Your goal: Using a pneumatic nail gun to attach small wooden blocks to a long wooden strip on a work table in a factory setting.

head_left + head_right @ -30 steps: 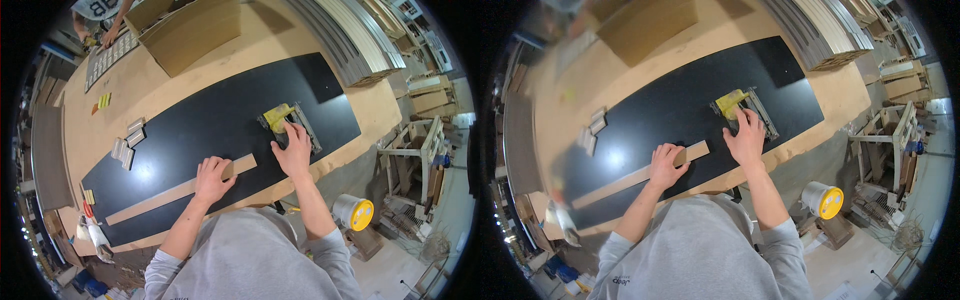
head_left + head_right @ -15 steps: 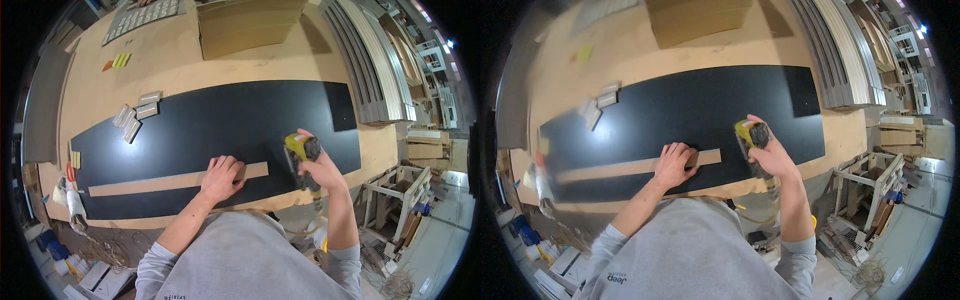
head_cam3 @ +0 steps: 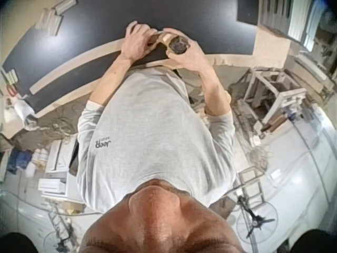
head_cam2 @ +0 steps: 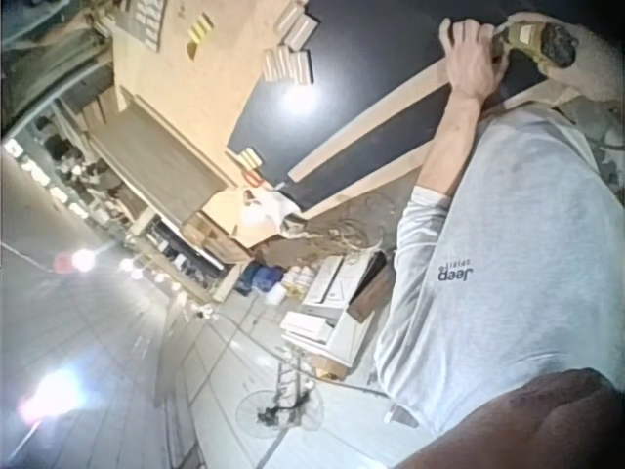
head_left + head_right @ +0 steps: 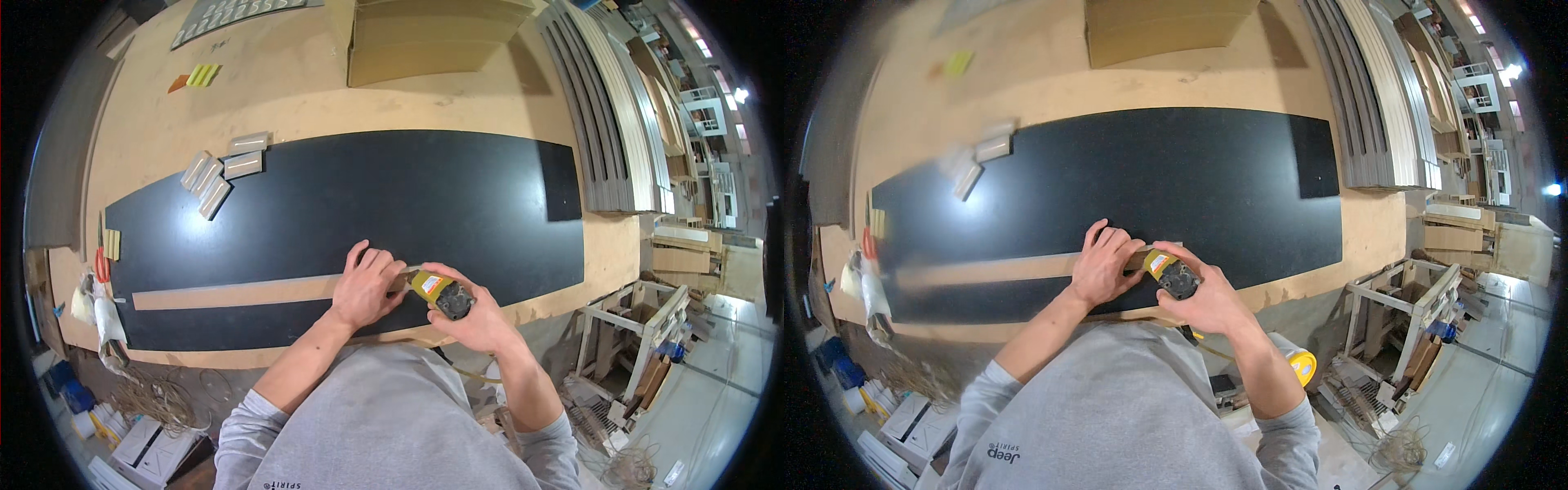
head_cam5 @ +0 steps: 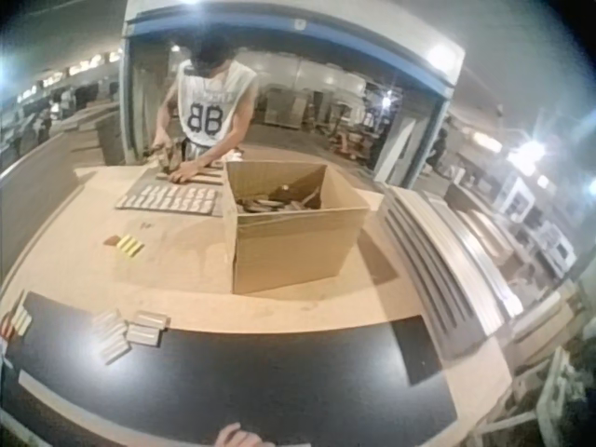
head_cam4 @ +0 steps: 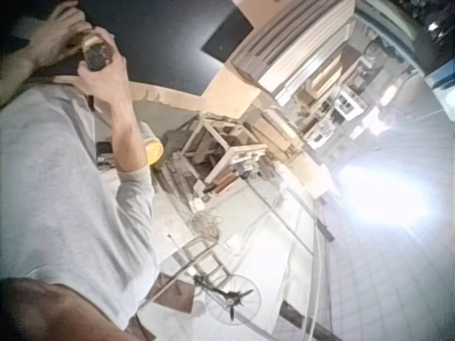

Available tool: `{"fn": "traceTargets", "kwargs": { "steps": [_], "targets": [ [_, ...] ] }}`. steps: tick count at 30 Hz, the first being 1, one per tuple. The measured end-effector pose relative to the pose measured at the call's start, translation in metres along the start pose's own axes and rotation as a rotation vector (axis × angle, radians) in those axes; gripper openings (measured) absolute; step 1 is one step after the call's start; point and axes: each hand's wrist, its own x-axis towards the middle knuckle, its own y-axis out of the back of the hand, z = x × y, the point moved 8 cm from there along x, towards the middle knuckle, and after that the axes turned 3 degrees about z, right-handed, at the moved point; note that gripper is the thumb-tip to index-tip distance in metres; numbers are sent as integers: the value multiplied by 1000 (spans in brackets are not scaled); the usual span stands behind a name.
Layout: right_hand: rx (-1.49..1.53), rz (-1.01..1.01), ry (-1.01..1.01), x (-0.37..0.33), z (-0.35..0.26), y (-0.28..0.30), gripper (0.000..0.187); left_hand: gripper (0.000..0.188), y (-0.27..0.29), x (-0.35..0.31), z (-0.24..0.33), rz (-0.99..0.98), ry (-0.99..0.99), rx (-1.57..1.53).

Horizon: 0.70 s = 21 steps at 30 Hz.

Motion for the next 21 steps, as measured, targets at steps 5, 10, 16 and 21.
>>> {"fn": "traceTargets", "kwargs": {
  "steps": [5,10,16,21],
  "targets": [
    [65,6,-20,4,3,-3,69,54,-1,0,0,-4,-8,25],
    [-16,-21,-93,3,-5,-4,73,56,-1,-2,-1,-18,-1,15],
    [33,-25,-45,-2,7,-5,73,57,-1,-3,-1,0,-11,2],
    [-40,-35,-62,-11,20,-6,74,56,-1,-1,2,-18,-10,0]
  ]
}}
